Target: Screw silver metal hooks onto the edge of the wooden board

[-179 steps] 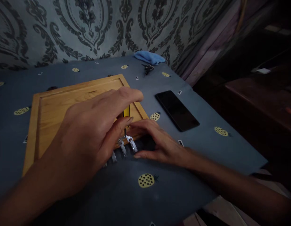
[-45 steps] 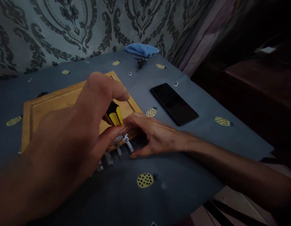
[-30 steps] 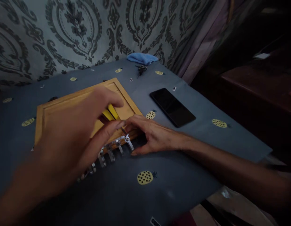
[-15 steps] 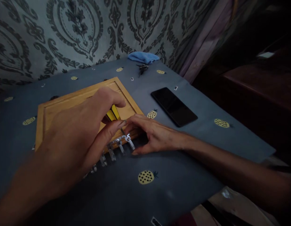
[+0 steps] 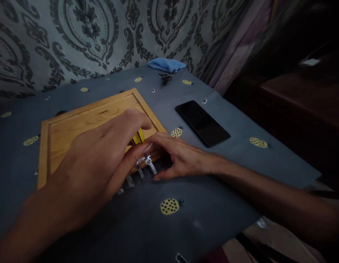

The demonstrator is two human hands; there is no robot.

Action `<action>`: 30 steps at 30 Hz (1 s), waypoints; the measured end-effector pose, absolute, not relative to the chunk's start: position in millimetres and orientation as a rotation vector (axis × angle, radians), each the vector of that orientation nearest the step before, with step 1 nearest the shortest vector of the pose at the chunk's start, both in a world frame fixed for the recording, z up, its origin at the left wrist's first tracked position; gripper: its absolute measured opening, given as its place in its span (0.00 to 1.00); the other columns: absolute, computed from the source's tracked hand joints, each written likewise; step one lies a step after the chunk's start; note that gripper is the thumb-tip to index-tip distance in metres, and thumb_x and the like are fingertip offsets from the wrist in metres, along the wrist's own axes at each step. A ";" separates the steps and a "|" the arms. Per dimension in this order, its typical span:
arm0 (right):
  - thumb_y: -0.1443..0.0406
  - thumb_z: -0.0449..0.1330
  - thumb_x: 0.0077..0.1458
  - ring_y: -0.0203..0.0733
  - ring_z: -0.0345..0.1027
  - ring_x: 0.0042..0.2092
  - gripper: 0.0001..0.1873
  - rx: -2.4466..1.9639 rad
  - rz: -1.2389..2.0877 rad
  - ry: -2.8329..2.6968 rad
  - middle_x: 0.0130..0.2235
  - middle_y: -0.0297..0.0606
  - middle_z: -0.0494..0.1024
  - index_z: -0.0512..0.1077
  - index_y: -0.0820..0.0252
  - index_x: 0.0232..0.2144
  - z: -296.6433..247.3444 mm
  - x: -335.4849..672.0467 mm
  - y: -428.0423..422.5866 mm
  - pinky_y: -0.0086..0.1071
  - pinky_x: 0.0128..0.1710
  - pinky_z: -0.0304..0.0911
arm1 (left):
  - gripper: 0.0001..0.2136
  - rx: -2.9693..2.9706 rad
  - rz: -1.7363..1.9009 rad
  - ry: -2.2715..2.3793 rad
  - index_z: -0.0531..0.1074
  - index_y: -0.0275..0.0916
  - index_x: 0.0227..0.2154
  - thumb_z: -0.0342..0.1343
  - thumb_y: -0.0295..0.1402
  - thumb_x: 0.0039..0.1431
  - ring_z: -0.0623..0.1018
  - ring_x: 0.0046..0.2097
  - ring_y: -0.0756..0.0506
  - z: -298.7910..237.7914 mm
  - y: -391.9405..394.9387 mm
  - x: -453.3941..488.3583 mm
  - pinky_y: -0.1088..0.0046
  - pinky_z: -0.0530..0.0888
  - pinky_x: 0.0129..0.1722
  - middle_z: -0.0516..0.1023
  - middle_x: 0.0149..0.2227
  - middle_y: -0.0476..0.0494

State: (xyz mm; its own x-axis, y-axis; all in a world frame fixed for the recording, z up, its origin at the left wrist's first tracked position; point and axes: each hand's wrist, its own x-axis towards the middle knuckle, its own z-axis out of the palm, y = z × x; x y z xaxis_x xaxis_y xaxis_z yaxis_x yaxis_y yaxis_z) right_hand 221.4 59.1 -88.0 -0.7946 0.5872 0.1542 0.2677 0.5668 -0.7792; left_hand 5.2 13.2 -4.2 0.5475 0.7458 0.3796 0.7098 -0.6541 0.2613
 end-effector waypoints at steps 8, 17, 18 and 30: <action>0.61 0.73 0.49 0.48 0.68 0.52 0.33 -0.680 1.104 -2.411 0.49 0.41 0.75 0.64 0.58 0.53 -92.1 222.0 60.1 0.41 0.52 0.67 | 0.12 2.635 0.636 1.208 0.67 0.49 0.54 0.48 0.37 0.71 0.82 0.45 0.47 -0.3 12.2 4.5 0.75 0.77 0.38 0.81 0.49 0.52; 0.62 0.74 0.48 0.47 0.69 0.51 0.32 -0.722 1.077 -2.423 0.48 0.40 0.75 0.65 0.58 0.52 -88.7 222.8 58.9 0.40 0.50 0.67 | 0.07 2.652 0.718 1.321 0.71 0.49 0.46 0.51 0.38 0.69 0.78 0.29 0.49 -2.1 12.4 3.5 0.74 0.72 0.27 0.82 0.37 0.54; 0.62 0.74 0.48 0.47 0.69 0.50 0.32 -0.726 1.079 -2.424 0.48 0.41 0.75 0.65 0.58 0.51 -88.2 222.8 58.9 0.40 0.50 0.66 | 0.07 2.656 0.731 1.332 0.71 0.48 0.45 0.52 0.38 0.69 0.77 0.28 0.50 -3.1 12.0 4.4 0.74 0.72 0.27 0.81 0.37 0.54; 0.63 0.74 0.47 0.46 0.70 0.50 0.31 -0.744 1.113 -2.405 0.47 0.39 0.76 0.66 0.57 0.51 -87.6 221.7 58.7 0.39 0.50 0.67 | 0.06 2.568 0.758 1.373 0.72 0.50 0.44 0.53 0.40 0.68 0.77 0.30 0.49 -1.2 8.7 4.3 0.74 0.72 0.28 0.80 0.37 0.54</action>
State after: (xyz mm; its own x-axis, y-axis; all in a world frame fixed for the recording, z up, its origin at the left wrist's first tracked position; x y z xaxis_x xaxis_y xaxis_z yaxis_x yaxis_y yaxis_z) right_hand 221.7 58.7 -87.6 -0.7843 0.6085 0.1213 0.3014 0.5445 -0.7827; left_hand 4.3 8.7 -1.2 0.4591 0.8086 0.3680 0.7422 -0.5768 0.3413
